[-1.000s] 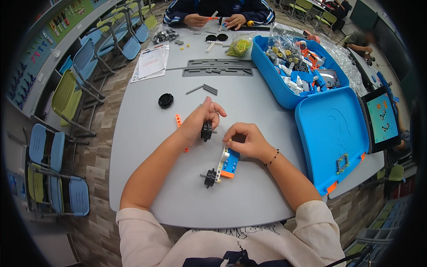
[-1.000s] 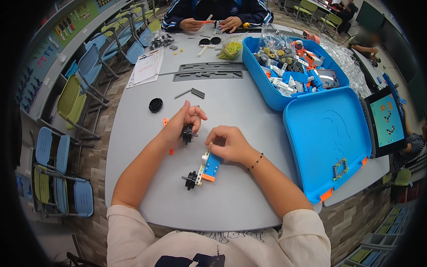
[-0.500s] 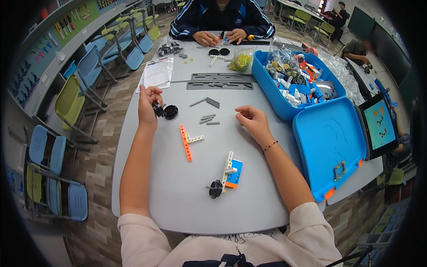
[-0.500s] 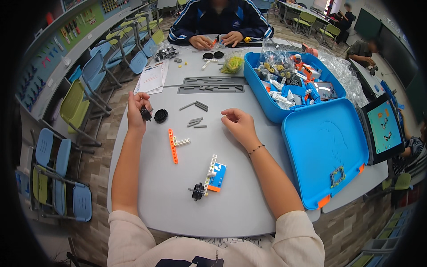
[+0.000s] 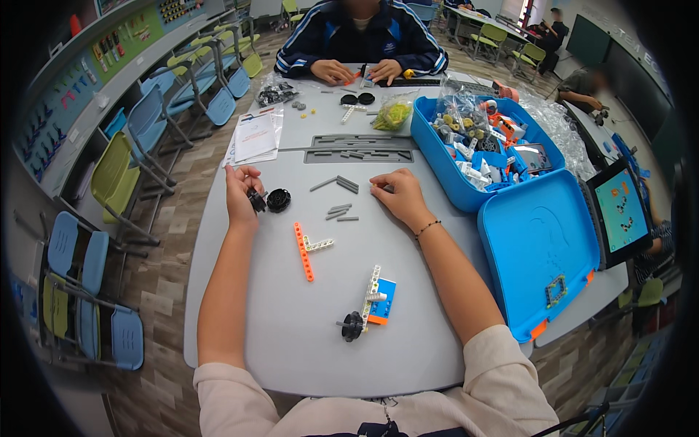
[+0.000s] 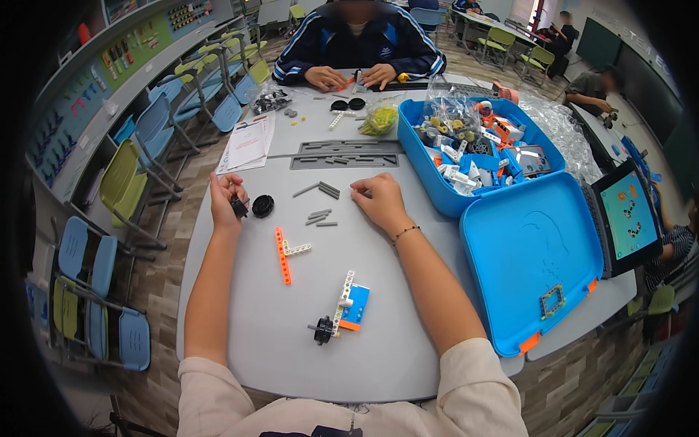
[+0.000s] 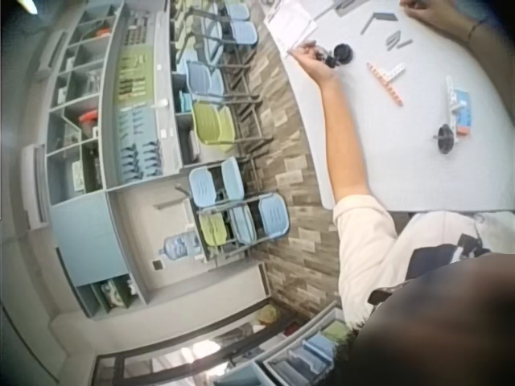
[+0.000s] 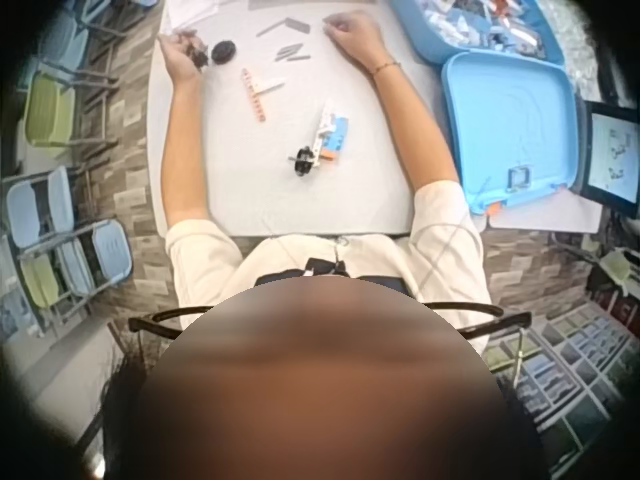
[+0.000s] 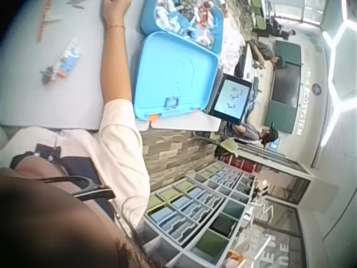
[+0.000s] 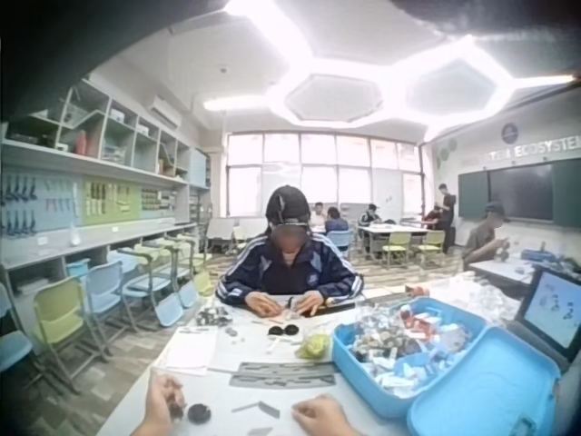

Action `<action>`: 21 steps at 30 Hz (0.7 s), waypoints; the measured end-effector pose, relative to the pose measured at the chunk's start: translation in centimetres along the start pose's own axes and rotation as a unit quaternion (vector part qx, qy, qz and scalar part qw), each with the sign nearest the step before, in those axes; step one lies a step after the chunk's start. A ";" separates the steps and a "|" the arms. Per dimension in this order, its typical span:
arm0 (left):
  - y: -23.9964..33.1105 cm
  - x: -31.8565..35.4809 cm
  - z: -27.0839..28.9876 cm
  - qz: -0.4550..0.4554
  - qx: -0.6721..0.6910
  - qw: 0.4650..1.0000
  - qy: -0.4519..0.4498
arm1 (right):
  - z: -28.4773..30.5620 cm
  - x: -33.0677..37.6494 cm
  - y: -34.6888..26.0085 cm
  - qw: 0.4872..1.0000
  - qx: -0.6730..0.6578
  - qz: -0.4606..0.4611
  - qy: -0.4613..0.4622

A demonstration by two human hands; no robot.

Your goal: The person assembles a small wheeled robot using LEGO Technic parts. They connect beams, axles, and wheels to a central motorized chassis, then attach a black circular component to the front. The person retrieves additional pieces from a blue bin and continues building the structure.

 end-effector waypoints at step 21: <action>5.2 5.8 -8.7 0.158 0.186 0.950 -0.196 | 1.0 2.6 -8.4 0.976 -0.138 0.134 -0.099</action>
Point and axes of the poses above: each hand's wrist, its own x-axis away from the middle knuckle, its own z-axis out of the back of the hand, y = z × x, the point moved 1 cm from there along -x, towards the middle knuckle, and after that the axes turned 7 degrees about -z, right-handed, at the moved point
